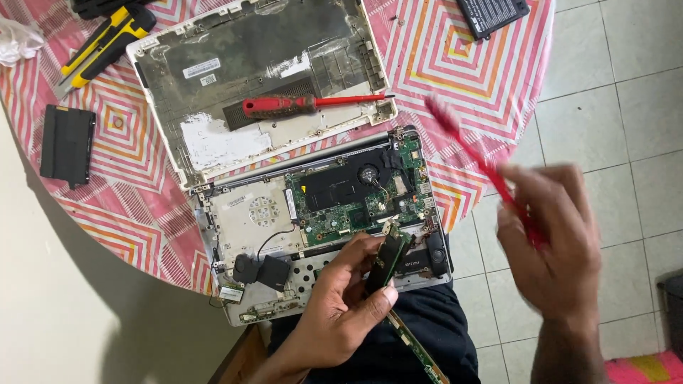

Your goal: The person disassembles a laptop by removing the back cover and using a screwdriver to detach internal components. They remove the hard drive, a small circuit board, and a ribbon cable, placing them on the table.

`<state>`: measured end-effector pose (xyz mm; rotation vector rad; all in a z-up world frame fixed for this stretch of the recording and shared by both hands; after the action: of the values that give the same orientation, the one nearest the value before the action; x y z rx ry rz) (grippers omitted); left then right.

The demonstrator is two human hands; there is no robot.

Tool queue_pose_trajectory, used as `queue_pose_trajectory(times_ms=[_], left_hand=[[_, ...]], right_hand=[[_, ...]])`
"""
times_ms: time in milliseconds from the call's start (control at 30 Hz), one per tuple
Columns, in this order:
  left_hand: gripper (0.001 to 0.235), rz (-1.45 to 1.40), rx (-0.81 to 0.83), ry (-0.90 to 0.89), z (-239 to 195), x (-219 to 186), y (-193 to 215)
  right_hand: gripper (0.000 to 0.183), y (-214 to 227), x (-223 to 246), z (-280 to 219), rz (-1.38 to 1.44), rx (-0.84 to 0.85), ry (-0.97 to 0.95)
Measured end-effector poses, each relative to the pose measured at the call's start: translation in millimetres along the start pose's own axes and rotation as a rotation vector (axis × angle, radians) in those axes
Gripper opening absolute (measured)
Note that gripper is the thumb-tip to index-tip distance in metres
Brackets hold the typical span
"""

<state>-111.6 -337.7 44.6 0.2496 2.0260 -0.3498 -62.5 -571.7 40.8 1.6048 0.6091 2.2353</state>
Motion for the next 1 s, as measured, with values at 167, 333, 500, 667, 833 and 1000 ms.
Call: queue_pose_trajectory(times_ms=[167,333,500,667,833,1000], left_hand=[[0.025,-0.042,0.062,-0.028,7.4,-19.5,-2.8],[0.031,-0.101,0.133,0.0,11.5,-22.8,-16.1],[0.031,-0.15,0.167,0.051,9.4,-21.0,-22.0],[0.041,-0.209,0.219,0.049,7.6,-21.5,-23.2],[0.044,-0.294,0.267,0.038,5.7,-13.1,-19.9],[0.044,-0.271,0.252,0.098,5.6,-8.1,-17.5]], right_hand=[[0.026,6.5,36.4,-97.1,0.193,-0.061,-0.21],[0.029,-3.2,35.2,-130.8,0.201,-0.093,-0.315],[0.041,-4.1,30.3,-138.4,0.197,-0.065,-0.283],[0.029,-3.9,31.2,-138.6,0.181,-0.126,-0.281],[0.029,-2.7,32.1,-138.4,0.125,-0.148,-0.341],[0.03,-0.6,30.0,-136.1,0.019,-0.115,-0.157]])
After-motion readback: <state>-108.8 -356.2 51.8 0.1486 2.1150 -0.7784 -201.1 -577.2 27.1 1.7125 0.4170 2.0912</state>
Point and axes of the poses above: each hand's wrist, its own z-axis towards the middle knuckle, its own y-axis out of the back of the hand, x = y × z, the point moved 2 cm from there along z, towards the middle knuckle, and after that the axes turned 11 degrees about z, right-handed, at the moved point
